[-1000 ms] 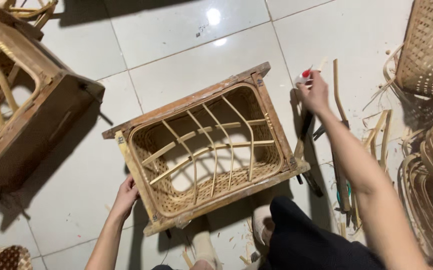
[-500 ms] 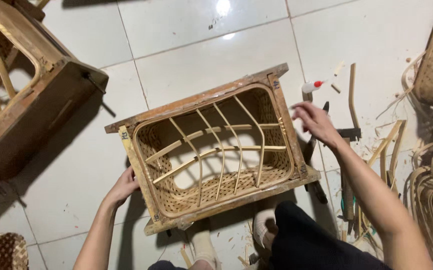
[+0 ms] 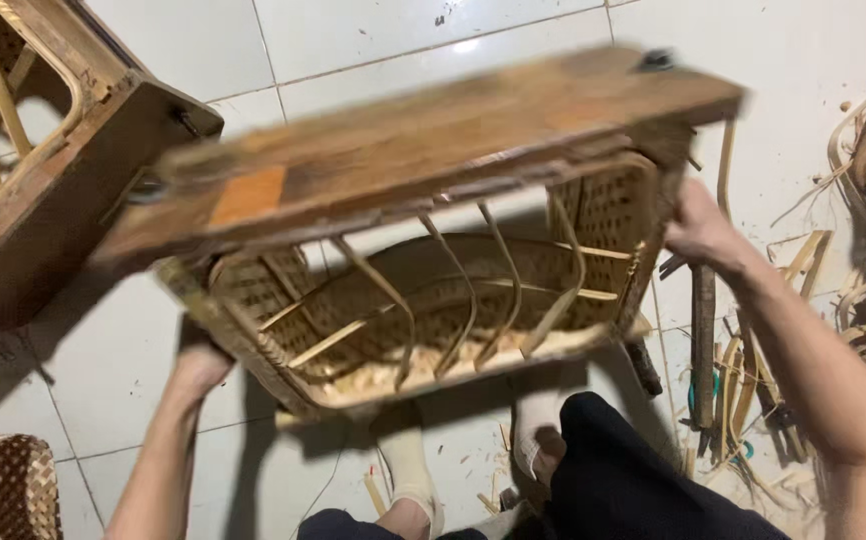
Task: The person applies glue to the edges of a woven basket frame, then uses a hammer to tap and secure internal bamboo supports. The person repeatedly repositions the basket and uses a knife to adjust the frame.
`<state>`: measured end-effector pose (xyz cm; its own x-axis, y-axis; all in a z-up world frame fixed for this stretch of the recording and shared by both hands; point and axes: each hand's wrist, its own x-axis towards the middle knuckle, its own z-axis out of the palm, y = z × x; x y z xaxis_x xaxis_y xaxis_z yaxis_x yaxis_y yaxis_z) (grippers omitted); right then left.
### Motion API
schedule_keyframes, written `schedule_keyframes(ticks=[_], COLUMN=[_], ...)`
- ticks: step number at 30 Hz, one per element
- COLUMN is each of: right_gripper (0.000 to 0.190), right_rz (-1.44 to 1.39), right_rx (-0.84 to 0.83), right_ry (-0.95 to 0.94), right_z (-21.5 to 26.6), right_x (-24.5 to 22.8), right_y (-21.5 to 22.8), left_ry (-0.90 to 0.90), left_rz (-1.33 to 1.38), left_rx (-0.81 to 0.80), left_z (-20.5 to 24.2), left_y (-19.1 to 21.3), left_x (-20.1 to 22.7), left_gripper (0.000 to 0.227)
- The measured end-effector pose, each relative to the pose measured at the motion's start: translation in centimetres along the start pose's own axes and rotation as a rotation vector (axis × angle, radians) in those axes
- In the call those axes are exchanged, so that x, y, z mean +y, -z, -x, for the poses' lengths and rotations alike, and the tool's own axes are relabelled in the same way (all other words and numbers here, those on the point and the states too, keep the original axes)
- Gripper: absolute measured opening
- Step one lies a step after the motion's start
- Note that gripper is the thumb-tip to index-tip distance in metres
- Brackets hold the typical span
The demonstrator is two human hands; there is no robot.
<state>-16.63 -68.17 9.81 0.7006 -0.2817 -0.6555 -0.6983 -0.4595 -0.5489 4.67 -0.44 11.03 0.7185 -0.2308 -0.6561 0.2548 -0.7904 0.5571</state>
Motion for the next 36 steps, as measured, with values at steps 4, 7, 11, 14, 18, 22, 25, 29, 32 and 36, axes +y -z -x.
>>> schedule_keyframes(ticks=[4,7,11,14,18,22,25,29,32,36], right_gripper=[0.051,0.052,0.053,0.055,0.060,0.045,0.045,0.054,0.067,0.098], right_rz=[-0.082,-0.034,0.063,0.151,0.203,0.266,0.338,0.398,0.179,-0.133], right_rx=[0.063,0.133,0.247,0.331,0.445,0.434,0.503,0.638,0.837,0.765], right_ry=[0.304,0.410,0.628,0.812,0.987,0.881,0.933,0.769,0.333,0.174], right_z=[-0.7,-1.4,-3.0,-2.5,0.1,0.6,-0.7,-1.6,-2.8,-6.0], right_x=[1.7,2.8,2.9,2.4,1.7,2.7,4.7,8.3,9.7,10.3], right_y=[2.6,2.2,-1.0,-4.6,-8.2,-9.9,-11.5,-11.4,-8.9,-5.9], left_ry=[-0.063,-0.145,-0.264,-0.467,-0.723,-0.688,-0.689,-0.680,-0.177,-0.410], left_rz=[0.175,0.350,0.535,-0.225,-0.538,-0.613,-0.677,-0.737,-0.093,0.092], left_rx=[0.144,0.235,0.326,0.556,0.695,0.643,0.644,0.586,0.517,0.629], left_z=[2.0,2.9,2.3,1.2,0.4,-0.5,-0.7,-0.8,0.0,1.7], left_y=[2.0,0.6,-3.5,-6.7,-9.1,-10.3,-10.9,-10.5,-9.6,-8.7], left_x=[3.5,5.3,5.4,3.9,0.7,-1.7,-3.1,-2.2,-0.1,3.7], left_gripper=[0.043,0.041,0.039,0.034,0.030,0.030,0.030,0.034,0.024,0.021])
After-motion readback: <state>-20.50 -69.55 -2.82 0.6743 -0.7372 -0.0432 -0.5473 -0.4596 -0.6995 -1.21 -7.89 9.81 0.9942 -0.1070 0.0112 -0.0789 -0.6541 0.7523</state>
